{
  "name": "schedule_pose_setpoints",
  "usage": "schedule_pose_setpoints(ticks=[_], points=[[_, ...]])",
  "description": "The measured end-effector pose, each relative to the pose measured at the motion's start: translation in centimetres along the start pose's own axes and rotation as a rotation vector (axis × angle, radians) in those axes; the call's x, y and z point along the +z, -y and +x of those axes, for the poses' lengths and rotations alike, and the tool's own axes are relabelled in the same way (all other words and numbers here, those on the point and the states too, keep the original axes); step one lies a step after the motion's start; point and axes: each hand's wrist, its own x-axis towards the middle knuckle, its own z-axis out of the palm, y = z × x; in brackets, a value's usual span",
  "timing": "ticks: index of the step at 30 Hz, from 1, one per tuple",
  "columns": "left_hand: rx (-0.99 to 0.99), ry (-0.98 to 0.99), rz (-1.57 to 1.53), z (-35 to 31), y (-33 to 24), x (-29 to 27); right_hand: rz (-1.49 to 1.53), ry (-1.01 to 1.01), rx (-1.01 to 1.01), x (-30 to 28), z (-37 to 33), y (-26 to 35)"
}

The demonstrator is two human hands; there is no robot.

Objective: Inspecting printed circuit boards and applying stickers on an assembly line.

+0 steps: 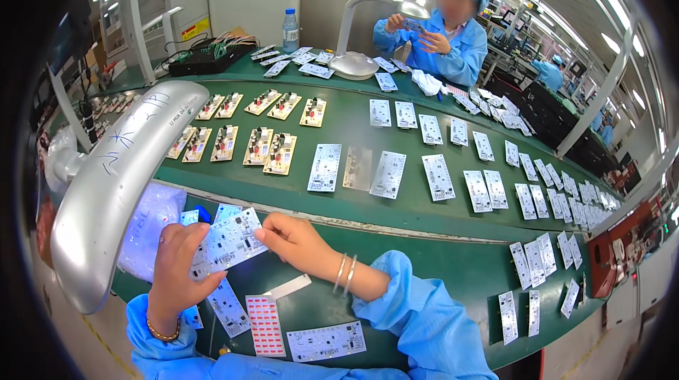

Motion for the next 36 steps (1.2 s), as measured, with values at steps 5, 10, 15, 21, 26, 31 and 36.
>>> schedule_pose_setpoints(ticks=[5, 10, 15, 21, 26, 31, 36], points=[[0.058, -0.048, 0.042, -1.0, 1.9, 1.2, 0.093, 0.034, -0.031, 0.6, 1.4, -2.2], [0.1, -0.025, 0.059, -1.4, 2.6, 1.5, 0.149, 0.038, 0.008, 1.3, 0.8, -3.5], [0.119, 0.006, 0.061, -1.3, 2.7, 2.0, 0.209, -0.005, 0.057, 2.0, 0.5, -5.3], [0.148, 0.039, 0.038, -1.0, 2.5, 1.9, 0.269, 0.0, 0.112, 1.9, 0.3, -5.7], [0.121, 0.045, 0.043, -1.0, 2.2, 2.0, 0.286, 0.0, 0.128, 2.0, 0.3, -5.9], [0.123, 0.05, 0.064, -1.2, 2.2, 2.2, 0.304, -0.006, 0.131, 2.0, 0.2, -5.9], [0.139, 0.055, 0.046, -0.9, 2.0, 2.2, 0.291, -0.008, 0.136, 1.9, 0.1, -6.0]])
